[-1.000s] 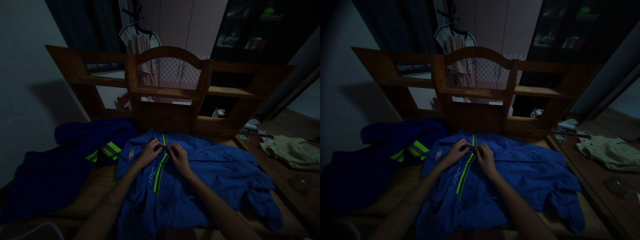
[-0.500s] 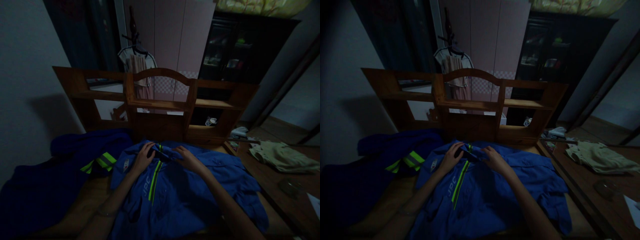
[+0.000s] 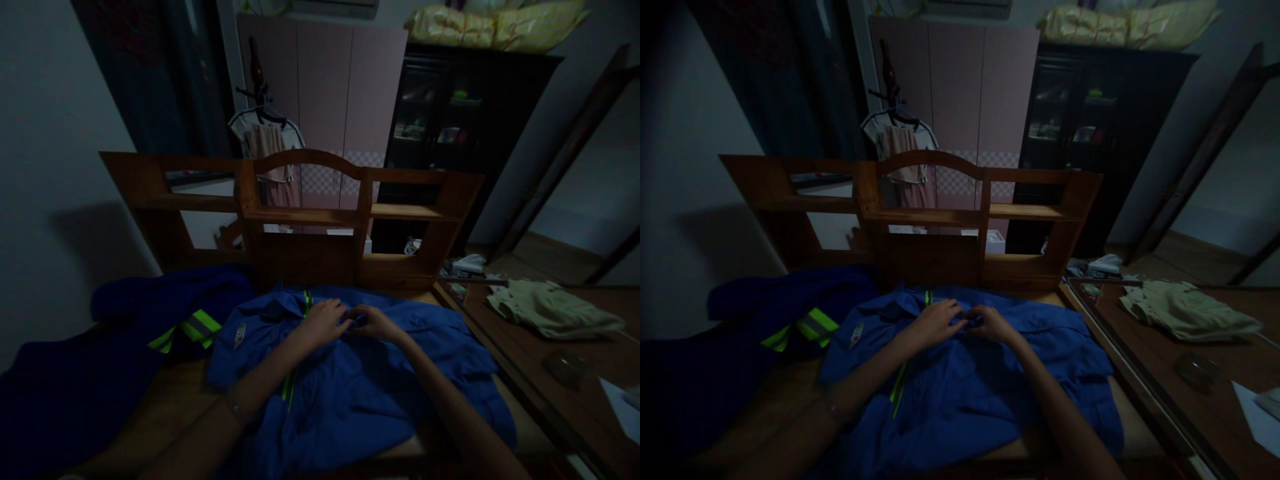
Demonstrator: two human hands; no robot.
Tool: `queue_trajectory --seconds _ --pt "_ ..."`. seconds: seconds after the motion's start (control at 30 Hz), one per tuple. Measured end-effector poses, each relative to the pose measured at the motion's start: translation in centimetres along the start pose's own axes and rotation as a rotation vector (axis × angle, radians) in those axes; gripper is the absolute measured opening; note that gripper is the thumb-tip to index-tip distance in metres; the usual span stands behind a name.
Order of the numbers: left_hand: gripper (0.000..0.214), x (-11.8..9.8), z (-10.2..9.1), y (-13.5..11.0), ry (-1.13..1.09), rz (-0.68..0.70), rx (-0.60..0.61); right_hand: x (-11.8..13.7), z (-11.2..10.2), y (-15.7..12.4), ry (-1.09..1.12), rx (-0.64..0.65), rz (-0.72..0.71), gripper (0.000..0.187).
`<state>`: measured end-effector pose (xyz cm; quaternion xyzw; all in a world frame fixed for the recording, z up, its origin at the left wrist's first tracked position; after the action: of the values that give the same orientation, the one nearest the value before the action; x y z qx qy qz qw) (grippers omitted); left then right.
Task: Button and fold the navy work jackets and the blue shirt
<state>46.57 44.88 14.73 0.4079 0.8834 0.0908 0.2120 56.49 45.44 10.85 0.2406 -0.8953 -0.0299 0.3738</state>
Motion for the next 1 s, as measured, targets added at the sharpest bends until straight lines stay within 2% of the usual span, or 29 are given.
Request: queue_trajectory --seconds 0.1,0.17,0.23,0.37,0.47,0.57,0.67,0.77,0.9,1.0 --pt "0.031 0.5 4.5 1.0 0.076 -0.086 0.100 0.0 0.5 -0.2 -0.013 -0.030 -0.018 0.058" --pt "0.033 1.5 5.9 0.9 0.101 -0.124 0.089 0.0 0.6 -0.7 -0.033 -0.056 -0.025 0.065" --pt "0.032 2.6 6.4 0.3 0.125 -0.143 0.085 0.3 0.8 -1.3 -0.058 -0.076 -0.027 0.070" --pt "0.028 5.4 5.8 -1.3 0.147 -0.143 0.108 2.3 1.8 -1.7 -0.160 -0.054 -0.083 0.075" --pt "0.028 7.6 4.7 -2.5 0.153 -0.156 0.106 3.7 3.3 -1.0 -0.222 -0.029 -0.115 0.068" --pt "0.028 9.2 3.7 -3.7 0.152 -0.179 0.086 4.4 4.5 0.2 -0.266 -0.060 -0.127 0.061" --pt "0.029 9.6 2.7 -4.4 0.061 -0.167 0.045 4.8 5.2 1.0 -0.314 -0.120 -0.151 0.051" --pt "0.034 9.3 2.2 -4.5 -0.083 -0.127 0.050 5.0 5.3 1.2 -0.344 -0.127 -0.167 0.042" --pt "0.052 8.8 2.3 -4.4 -0.182 -0.062 0.092 5.0 4.7 0.9 -0.273 -0.096 -0.175 0.050" --pt "0.048 8.8 2.2 -4.3 -0.207 -0.040 0.085 4.7 4.1 0.5 -0.206 -0.071 -0.163 0.056"
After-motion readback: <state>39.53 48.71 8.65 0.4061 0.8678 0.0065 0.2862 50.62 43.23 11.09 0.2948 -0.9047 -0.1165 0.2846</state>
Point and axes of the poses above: each hand's wrist, its own y-axis towards the middle knuckle, its own z-axis out of the palm, x = y × z, the point moved 10 cm from there along y, towards the middle knuckle, and after that the axes turned 2 degrees about -y, right-handed, at the moved point
